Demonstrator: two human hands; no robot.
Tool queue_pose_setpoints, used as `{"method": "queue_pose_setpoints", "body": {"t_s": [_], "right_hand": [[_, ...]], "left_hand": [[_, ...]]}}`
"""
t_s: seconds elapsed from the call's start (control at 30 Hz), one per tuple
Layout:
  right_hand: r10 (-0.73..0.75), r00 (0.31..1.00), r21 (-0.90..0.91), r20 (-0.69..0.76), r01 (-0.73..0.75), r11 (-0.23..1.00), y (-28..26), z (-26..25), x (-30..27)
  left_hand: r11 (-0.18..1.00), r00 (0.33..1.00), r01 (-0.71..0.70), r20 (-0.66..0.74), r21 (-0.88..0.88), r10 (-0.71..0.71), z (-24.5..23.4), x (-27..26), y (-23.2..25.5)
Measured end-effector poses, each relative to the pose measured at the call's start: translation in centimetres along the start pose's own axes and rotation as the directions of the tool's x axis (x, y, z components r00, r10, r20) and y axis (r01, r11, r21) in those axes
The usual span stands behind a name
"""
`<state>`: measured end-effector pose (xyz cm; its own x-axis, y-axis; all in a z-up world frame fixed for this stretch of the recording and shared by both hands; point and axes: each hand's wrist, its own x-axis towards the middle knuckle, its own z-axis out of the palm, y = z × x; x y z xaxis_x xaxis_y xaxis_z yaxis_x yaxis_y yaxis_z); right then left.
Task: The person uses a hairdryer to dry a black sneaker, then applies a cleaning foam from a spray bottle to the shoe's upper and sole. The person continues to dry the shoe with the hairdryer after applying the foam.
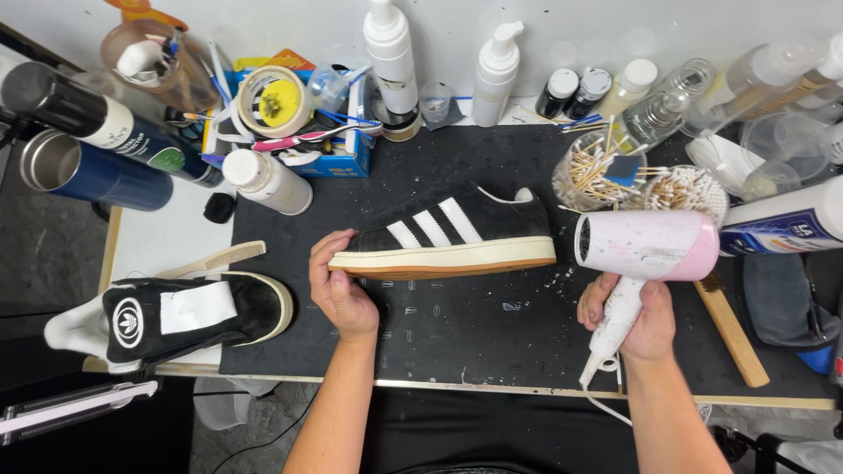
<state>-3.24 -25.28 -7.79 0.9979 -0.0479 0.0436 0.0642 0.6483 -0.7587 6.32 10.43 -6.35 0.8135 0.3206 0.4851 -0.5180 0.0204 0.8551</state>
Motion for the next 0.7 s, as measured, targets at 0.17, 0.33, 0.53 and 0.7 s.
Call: {"method": "queue_pose_setpoints", "body": {"t_s": [0.17,0.33,0.53,0.7], "right_hand": [[-0.004,1.000,0.027,0.009,0.003,1.000,0.9,0.0,-0.6],[0.044,0.997,0.030,0.062,-0.046,0.998,0.2,0.8,0.1],[0.007,0.999,0.024,0.036,-0.008,1.000,0.3,0.2,-0.4],[0.028,0.999,-0.032,-0.023,-0.029,0.999,-0.2,1.1,-0.4]], "left_hand": [[0.998,0.999,-0.004,-0.032,0.055,0.005,-0.2,0.1,0.2],[0.834,0.983,-0.167,0.156,0.526,0.099,0.5,2.1,5.1],[0.684,0.756,-0.384,0.636,0.620,-0.152,4.1,6.9,10.4],[0.637,0.587,-0.318,0.673,0.702,-0.449,7.0,9.3,10.5]]}}
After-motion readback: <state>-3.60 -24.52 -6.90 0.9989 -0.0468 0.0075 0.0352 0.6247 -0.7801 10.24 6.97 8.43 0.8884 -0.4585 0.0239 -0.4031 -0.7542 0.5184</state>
